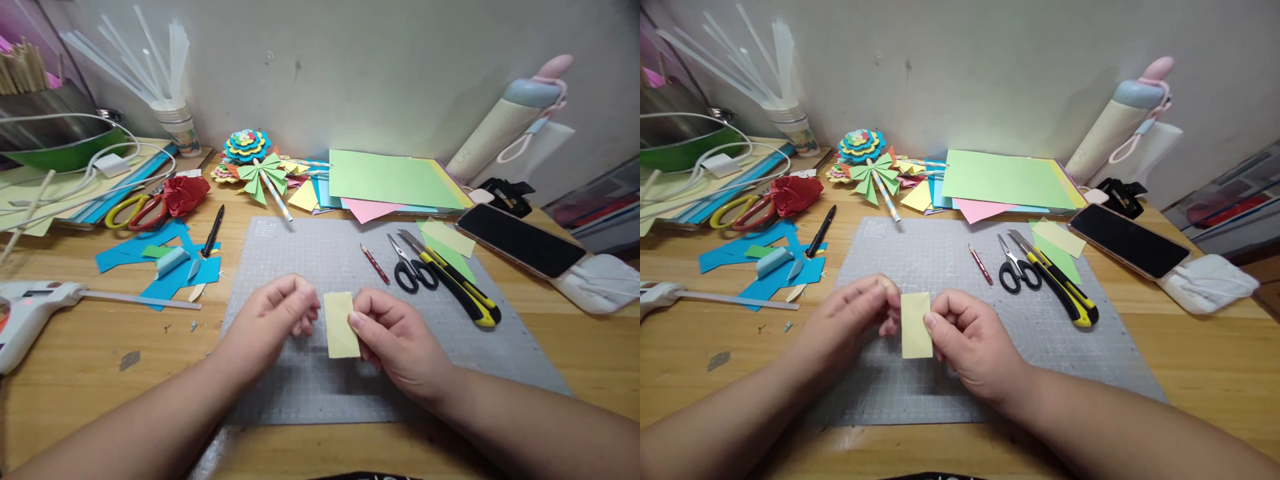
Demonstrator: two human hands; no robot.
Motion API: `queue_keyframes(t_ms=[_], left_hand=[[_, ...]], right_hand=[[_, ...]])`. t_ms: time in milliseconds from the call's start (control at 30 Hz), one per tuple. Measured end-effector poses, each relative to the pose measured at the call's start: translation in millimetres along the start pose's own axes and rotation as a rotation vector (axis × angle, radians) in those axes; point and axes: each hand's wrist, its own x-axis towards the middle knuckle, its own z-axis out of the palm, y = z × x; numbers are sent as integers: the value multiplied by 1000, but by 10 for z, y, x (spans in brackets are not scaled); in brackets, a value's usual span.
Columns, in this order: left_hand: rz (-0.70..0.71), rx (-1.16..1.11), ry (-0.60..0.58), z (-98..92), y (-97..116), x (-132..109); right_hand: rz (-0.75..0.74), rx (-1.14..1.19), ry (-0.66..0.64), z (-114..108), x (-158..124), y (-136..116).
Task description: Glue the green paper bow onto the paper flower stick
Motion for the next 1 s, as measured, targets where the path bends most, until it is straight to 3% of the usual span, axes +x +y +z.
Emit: queue_keyframes(t_ms=[100,267,433,567,800,900,1000], left_hand=[[-51,12,-81,60,3,-8],[-60,63,-53,81,39,-27],[-113,153,-206,72,52,-56],[-130,224,-249,82,63,-78],[-122,259,-195,66,122,-81],[-139,227,-122,38,100,-60],[-93,164,-30,25,57,-40]], right_hand=[[-8,-33,17,13,-5,23],[68,-60,-70,33,-1,28],[91,-68,-123,23,16,4],[72,-78,-109,39,-14,10],[-60,26,102,9,-33,-9],[-95,86,231,-47,20,-16],[-66,89,249,-66,60,-1]])
